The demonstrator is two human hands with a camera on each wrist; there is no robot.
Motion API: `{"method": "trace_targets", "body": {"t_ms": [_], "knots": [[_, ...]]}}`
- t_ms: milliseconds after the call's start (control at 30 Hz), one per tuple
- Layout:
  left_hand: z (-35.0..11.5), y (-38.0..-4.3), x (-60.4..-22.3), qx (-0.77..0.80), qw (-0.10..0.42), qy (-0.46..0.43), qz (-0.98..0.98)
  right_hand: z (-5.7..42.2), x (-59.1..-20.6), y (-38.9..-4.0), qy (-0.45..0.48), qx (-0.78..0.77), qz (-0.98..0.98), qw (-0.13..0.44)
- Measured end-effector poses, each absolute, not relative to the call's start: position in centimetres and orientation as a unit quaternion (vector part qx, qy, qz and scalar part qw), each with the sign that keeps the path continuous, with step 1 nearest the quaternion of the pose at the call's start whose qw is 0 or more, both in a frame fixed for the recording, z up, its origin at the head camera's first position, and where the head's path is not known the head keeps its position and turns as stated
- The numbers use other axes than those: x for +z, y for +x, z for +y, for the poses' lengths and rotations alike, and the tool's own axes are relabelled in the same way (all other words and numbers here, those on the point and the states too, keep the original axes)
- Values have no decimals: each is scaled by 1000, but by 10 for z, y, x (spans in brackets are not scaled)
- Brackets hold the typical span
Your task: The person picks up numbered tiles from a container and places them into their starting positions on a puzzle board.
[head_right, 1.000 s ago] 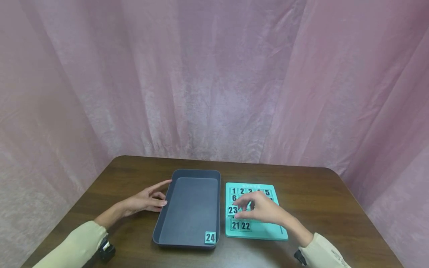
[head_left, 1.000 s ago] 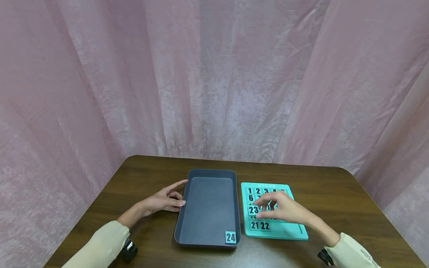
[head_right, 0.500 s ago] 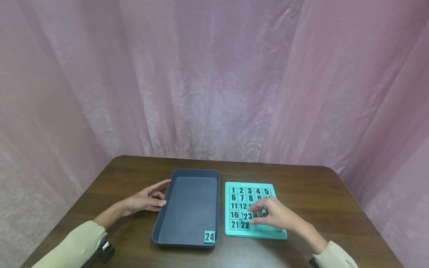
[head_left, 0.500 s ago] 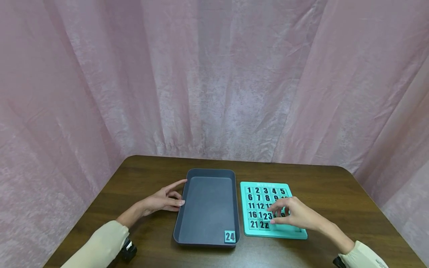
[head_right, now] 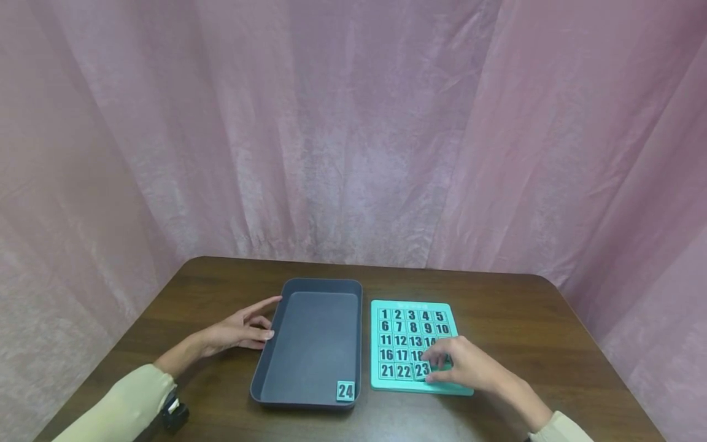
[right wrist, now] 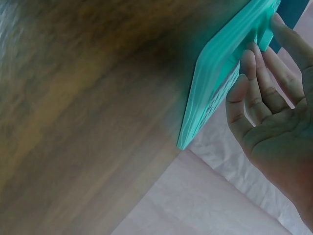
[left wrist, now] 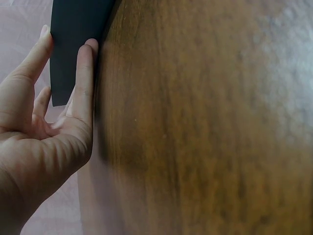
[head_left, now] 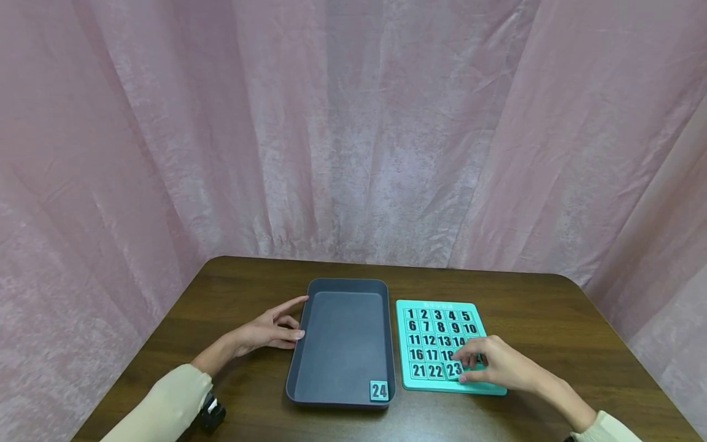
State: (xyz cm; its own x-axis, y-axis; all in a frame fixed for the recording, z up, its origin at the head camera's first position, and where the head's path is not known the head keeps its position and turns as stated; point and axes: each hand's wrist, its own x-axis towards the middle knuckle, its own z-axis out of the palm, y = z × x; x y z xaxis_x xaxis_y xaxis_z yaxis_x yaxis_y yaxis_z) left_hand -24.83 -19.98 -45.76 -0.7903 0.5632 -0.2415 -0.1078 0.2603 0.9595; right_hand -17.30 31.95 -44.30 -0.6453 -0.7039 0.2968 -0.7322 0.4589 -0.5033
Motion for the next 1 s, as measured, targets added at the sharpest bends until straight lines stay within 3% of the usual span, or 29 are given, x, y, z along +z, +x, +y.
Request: {"method": "trace_targets", "body": {"t_ms": [600, 1000], "knots": [[-201, -249, -458, 591, 287, 159, 737, 316, -444, -168, 395, 309, -865, -18], [-201, -249, -458, 592, 290, 161, 734, 291, -400, -183, 411, 260, -873, -39]]}}
